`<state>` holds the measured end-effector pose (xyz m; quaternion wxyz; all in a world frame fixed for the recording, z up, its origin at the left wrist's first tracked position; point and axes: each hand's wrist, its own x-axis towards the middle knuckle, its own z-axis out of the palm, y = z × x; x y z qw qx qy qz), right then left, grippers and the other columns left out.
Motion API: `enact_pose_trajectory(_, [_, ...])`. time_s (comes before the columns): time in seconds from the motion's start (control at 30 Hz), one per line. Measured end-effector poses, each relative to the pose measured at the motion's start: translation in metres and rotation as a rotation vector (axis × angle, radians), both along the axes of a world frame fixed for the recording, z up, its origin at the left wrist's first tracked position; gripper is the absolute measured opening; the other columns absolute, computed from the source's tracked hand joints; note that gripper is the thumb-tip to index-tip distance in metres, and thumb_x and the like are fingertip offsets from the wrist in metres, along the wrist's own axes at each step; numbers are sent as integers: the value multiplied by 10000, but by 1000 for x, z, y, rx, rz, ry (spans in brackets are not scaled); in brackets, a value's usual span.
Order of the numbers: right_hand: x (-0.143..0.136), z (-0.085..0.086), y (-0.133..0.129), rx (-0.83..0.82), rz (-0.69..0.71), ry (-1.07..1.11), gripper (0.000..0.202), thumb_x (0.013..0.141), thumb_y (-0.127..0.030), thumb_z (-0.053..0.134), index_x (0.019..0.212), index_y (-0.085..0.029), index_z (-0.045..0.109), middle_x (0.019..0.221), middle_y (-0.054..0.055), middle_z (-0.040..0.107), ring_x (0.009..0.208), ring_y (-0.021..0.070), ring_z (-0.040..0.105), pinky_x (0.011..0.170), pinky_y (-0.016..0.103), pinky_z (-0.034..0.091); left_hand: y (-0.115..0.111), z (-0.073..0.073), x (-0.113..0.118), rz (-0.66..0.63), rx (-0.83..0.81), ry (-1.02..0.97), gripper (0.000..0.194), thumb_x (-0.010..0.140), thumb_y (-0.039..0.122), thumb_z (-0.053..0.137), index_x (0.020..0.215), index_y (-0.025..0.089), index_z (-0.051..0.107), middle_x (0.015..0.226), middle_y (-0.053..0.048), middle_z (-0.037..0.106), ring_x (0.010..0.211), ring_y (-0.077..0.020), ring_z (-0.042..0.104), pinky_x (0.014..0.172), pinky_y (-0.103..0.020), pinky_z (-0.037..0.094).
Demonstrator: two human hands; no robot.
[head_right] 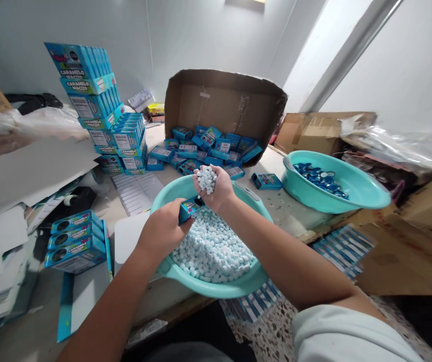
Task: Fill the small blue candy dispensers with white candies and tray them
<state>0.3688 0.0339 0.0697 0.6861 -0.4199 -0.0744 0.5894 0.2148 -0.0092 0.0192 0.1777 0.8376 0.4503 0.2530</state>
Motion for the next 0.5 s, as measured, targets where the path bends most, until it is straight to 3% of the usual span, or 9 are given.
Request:
enact_pose_trajectory(0.23, [1,3,-1,25,-2,20,260,1015,-245,388,835,-171,562,626,42,649,502,130,623,452,192,550,-1,8,0,28,-87,24,399,915,272,660,1296,174,596,1157,-129,716,1051,-298,691,833,-349,531])
enact_pose_trajectory(0.5, [1,4,-4,42,29,26,247,1003,-250,393,837,-181,561,624,39,646,506,133,625,446,194,549,-2,13,-2,45,-139,64,400,950,304,629,1330,194,571,1183,-108,703,1107,-280,672,883,-337,527])
